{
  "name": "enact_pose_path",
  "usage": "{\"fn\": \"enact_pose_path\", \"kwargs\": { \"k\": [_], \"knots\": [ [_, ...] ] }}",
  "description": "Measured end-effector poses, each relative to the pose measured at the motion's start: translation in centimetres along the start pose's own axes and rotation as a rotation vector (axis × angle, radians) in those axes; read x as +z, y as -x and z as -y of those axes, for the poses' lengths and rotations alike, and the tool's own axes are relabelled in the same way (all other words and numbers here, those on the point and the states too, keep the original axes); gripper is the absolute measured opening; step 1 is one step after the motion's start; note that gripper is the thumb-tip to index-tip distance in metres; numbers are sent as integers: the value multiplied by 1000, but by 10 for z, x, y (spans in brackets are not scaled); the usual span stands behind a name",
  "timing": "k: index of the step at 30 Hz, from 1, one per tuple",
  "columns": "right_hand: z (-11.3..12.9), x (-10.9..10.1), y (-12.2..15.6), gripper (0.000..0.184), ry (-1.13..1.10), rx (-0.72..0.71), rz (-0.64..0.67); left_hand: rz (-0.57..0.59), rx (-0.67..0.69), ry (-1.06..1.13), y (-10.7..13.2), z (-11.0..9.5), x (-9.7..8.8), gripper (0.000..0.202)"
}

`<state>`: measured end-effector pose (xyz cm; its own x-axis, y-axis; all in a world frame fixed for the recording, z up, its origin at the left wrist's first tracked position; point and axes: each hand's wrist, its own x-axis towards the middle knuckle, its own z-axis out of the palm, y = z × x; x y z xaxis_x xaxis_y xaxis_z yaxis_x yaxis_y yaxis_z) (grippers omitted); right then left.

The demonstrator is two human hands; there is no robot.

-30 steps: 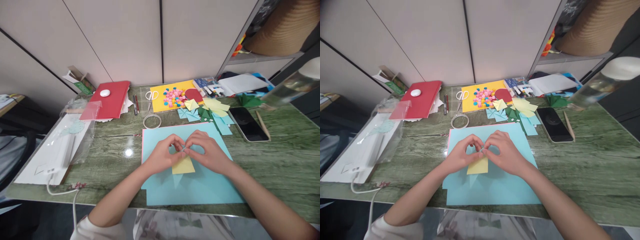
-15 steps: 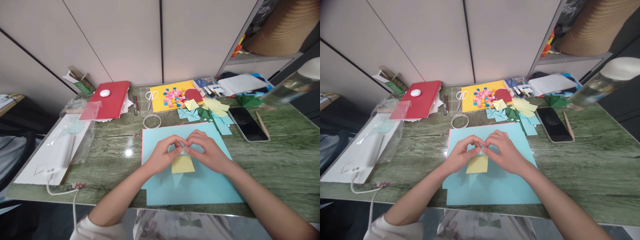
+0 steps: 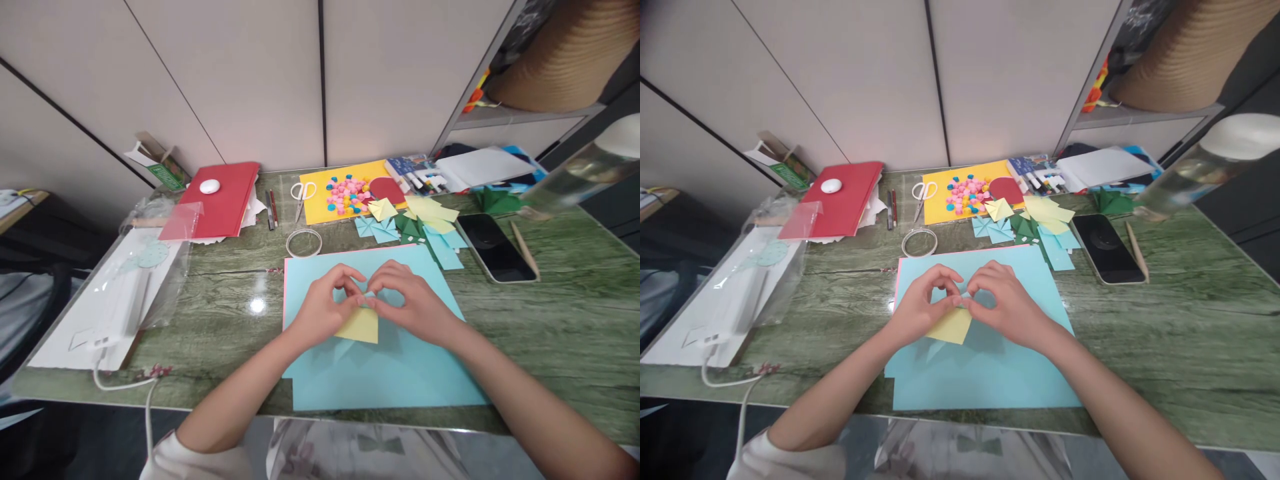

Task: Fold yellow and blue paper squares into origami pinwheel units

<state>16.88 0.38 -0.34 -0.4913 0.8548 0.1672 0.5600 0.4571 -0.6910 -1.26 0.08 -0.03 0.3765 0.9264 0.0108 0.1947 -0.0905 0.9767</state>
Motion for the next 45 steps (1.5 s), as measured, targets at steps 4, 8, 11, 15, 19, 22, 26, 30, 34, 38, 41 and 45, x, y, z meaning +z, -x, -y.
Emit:
{"fn": "enact_pose_path", "kwargs": {
  "k": [4, 8, 11, 15, 19, 22, 26, 30, 34, 38, 41, 45],
  "knots": [
    [-2, 0, 0, 6, 11, -11, -9, 34, -22, -16, 0, -3, -2, 26],
    [-3, 1, 0, 6, 8, -19, -5, 18, -61, -26, 0, -3, -2, 25],
    [-3, 2, 0, 6, -1, -26, 5, 9, -45, -11, 0, 0, 1, 22],
    [-2, 2, 0, 7, -39, -16, 35, 23, -13, -10, 1, 0, 1, 17],
    [-1, -1, -1, 9, -143, 18, 38, 100, -45, 44, -1, -3, -7, 23],
    [1, -5, -2, 12, -223, 49, 72, 156, -71, 100, -2, -4, -12, 24],
    [3, -9, -2, 13, -316, 76, 116, 232, -72, 162, -5, -4, -15, 17],
    [2, -9, -1, 14, -363, 118, 110, 229, -58, 162, -7, -3, -15, 13],
    [1, -9, 0, 14, -374, 147, 113, 156, 0, 77, -6, -3, -15, 9],
    [1, -10, -1, 16, -340, 152, 109, 127, 102, -99, -3, -7, -16, 1],
    [1, -10, 0, 16, -305, 145, 91, 107, 140, -234, -2, -11, -18, 4],
    [2, -10, 0, 16, -272, 116, 63, 128, 140, -318, -3, -15, -21, 5]
  ]
}}
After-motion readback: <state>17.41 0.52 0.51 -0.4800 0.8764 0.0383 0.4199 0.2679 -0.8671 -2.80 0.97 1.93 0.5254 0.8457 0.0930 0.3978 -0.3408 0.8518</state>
